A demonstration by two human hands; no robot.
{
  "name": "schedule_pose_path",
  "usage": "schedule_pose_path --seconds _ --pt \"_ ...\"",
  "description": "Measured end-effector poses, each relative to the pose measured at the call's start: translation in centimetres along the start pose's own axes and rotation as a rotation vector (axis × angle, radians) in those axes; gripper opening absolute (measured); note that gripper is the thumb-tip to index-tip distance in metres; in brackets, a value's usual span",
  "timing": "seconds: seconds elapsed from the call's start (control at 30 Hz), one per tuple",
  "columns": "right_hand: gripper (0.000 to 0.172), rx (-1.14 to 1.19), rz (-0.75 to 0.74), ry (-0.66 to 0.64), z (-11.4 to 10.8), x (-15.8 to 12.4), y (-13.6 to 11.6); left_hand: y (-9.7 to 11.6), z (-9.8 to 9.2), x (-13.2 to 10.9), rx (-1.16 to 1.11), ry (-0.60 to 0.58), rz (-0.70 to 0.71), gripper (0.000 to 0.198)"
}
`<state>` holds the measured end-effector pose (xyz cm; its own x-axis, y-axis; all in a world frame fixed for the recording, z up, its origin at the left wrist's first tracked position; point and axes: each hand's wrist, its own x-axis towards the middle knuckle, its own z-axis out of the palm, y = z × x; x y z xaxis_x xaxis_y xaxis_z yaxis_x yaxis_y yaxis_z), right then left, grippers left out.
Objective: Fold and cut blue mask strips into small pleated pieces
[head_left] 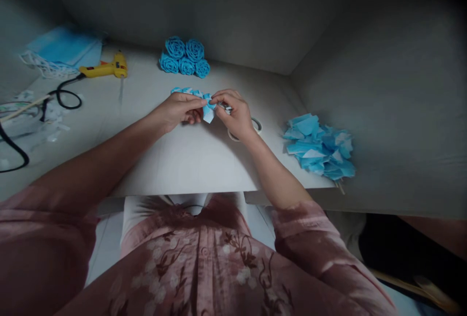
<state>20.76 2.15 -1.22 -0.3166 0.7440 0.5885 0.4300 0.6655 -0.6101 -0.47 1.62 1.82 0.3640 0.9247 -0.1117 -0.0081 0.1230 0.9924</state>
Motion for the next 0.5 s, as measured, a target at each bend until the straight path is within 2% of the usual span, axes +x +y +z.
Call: schedule_pose_path --seconds 0.2,0.3,0.43,0.5 --pt "0.016 0.019 0.006 0.006 0.0 -0.1 -0.1 -0.3 0.0 0.1 0.024 0.039 0.016 0.031" --pt "0.015 0.135 0.066 0.026 0.1 -0.1 -0.5 -0.3 0.0 0.2 0.028 0.079 0.028 0.03" --pt "0.049 0.463 0.348 0.095 0.4 0.1 -1.0 -0.4 0.0 0.3 0.015 0.121 0.089 0.03" --pt "0.062 0.585 0.509 0.087 0.5 0.2 -1.2 -0.5 0.0 0.2 0.024 0.119 0.122 0.033"
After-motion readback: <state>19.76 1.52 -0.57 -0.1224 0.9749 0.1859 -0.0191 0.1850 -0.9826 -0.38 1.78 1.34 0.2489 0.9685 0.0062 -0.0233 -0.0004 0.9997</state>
